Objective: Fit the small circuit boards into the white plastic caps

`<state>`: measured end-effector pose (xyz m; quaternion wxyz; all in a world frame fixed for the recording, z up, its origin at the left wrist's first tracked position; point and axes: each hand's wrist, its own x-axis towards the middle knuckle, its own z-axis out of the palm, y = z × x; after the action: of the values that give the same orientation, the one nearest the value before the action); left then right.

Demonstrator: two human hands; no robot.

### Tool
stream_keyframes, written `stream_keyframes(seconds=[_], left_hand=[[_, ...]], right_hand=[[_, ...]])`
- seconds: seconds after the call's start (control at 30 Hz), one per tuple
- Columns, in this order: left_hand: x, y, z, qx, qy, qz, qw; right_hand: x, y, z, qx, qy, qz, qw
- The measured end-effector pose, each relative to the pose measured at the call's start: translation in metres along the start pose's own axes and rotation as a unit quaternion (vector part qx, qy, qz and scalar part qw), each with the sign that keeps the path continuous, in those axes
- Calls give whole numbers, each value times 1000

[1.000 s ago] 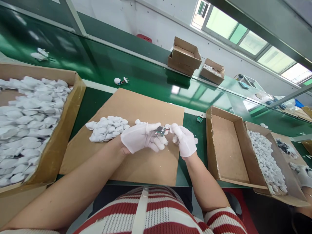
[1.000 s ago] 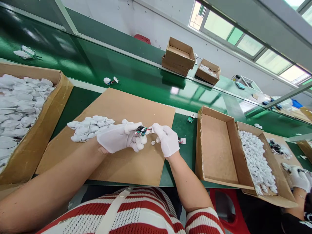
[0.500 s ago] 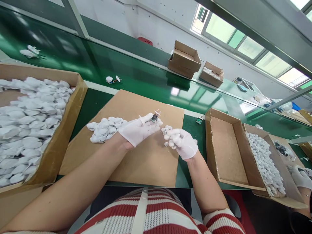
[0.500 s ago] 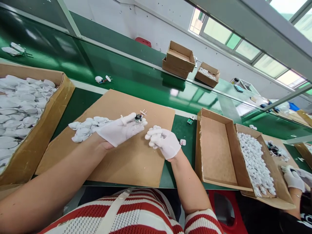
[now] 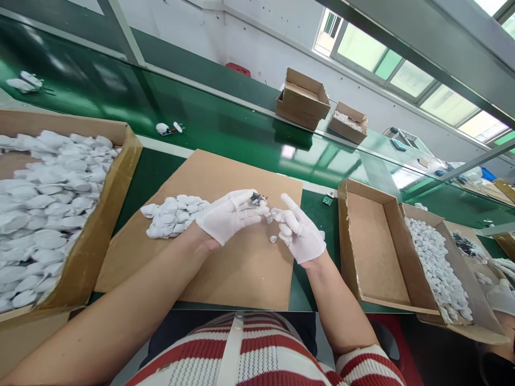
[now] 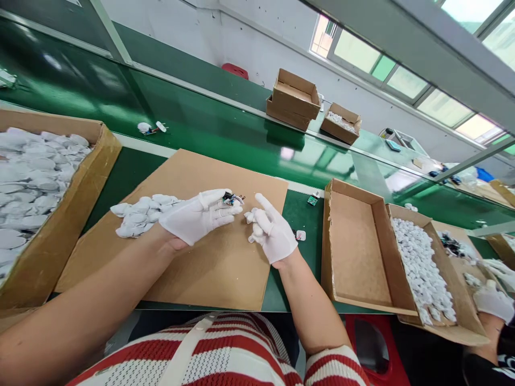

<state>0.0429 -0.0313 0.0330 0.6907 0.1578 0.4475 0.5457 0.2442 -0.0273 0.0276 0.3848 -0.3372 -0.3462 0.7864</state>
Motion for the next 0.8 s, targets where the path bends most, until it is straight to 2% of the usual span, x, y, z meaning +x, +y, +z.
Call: stream_keyframes(seconds=[0.1, 0.2, 0.37, 0.43, 0.53, 0.57, 0.63, 0.7, 0.8], left_hand=[[-1, 0, -1, -2, -34, -2, 999], [-2, -1, -4, 1, -49, -1, 999], [-3, -2, -8, 5, -135, -39, 990], [-2, -6, -7, 53, -148, -38, 987], [1, -17, -2, 168, -154, 10, 974], [2, -22, 0, 210, -170, 26, 963], [2, -31, 6, 282, -249, 55, 925], [4, -40, 10, 251, -245, 69, 934], [13, -49, 14, 206, -214, 39, 954]], right_hand=[[1, 2, -1, -16, -9, -19, 1000], [2, 3, -1, -28, 18, -52, 998], [3, 4, 7, -51, 19, -19, 998], [5, 7, 10, -91, 62, -38, 993], [10, 14, 13, -164, 188, -100, 963], [12, 16, 13, -182, 229, -126, 948], [15, 22, 14, -201, 283, -184, 920], [20, 28, 12, -182, 297, -236, 907], [32, 36, -1, -206, 266, -217, 916]])
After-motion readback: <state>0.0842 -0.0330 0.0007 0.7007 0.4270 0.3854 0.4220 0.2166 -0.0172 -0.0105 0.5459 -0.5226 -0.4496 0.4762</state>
